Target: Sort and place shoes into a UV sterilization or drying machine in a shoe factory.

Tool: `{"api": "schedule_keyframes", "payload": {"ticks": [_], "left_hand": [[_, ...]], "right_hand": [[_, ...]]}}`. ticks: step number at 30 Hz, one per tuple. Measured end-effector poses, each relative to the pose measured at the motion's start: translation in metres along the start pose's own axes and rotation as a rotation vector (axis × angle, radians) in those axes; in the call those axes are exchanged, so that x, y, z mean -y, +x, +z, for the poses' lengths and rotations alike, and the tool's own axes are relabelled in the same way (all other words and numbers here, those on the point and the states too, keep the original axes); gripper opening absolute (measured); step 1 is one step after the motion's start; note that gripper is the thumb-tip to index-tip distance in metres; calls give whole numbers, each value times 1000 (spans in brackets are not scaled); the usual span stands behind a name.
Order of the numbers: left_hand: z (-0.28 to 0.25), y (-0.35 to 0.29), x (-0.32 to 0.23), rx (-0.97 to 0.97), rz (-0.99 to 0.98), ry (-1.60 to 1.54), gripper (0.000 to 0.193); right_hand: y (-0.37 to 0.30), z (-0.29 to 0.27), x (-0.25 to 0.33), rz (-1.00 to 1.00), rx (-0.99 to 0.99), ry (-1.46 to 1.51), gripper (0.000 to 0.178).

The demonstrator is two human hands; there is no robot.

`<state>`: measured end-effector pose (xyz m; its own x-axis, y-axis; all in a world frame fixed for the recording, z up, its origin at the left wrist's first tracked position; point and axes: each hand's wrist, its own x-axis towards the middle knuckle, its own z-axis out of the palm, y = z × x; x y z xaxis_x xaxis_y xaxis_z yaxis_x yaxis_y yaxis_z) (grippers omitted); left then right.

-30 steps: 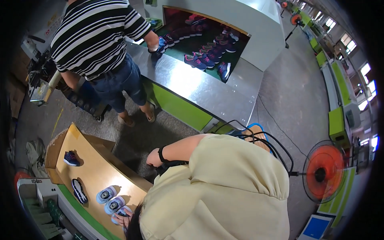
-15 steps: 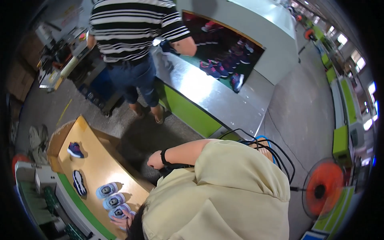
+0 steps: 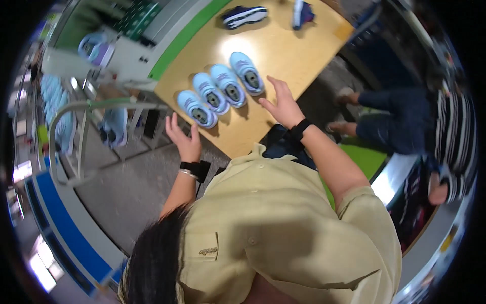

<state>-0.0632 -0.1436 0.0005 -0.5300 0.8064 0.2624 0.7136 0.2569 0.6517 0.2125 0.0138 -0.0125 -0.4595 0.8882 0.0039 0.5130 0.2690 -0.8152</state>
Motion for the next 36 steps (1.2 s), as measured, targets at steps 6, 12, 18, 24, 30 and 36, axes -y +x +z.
{"api": "schedule_keyframes", "payload": {"ticks": [6,12,18,24,30,36], "left_hand": [[21,-1,-29,-89,-220,-76,66],[40,24,-68,-135,-208,-119,62],[83,43,-67,-79,-179,-144,65],[119,56,-74,112,-151,74,71],[114,55,-72,74,-205,-11,65],[102,75,-74,50,-312,-243,51]], "right_hand": [[67,28,-8,-117,72,97,76],[107,11,-36,-76,235,217,75],[96,3,30,-568,207,-4,74],[102,46,16,-216,482,18,85],[164,-1,56,262,576,572,68],[293,-79,136,-400,159,503,49]]}}
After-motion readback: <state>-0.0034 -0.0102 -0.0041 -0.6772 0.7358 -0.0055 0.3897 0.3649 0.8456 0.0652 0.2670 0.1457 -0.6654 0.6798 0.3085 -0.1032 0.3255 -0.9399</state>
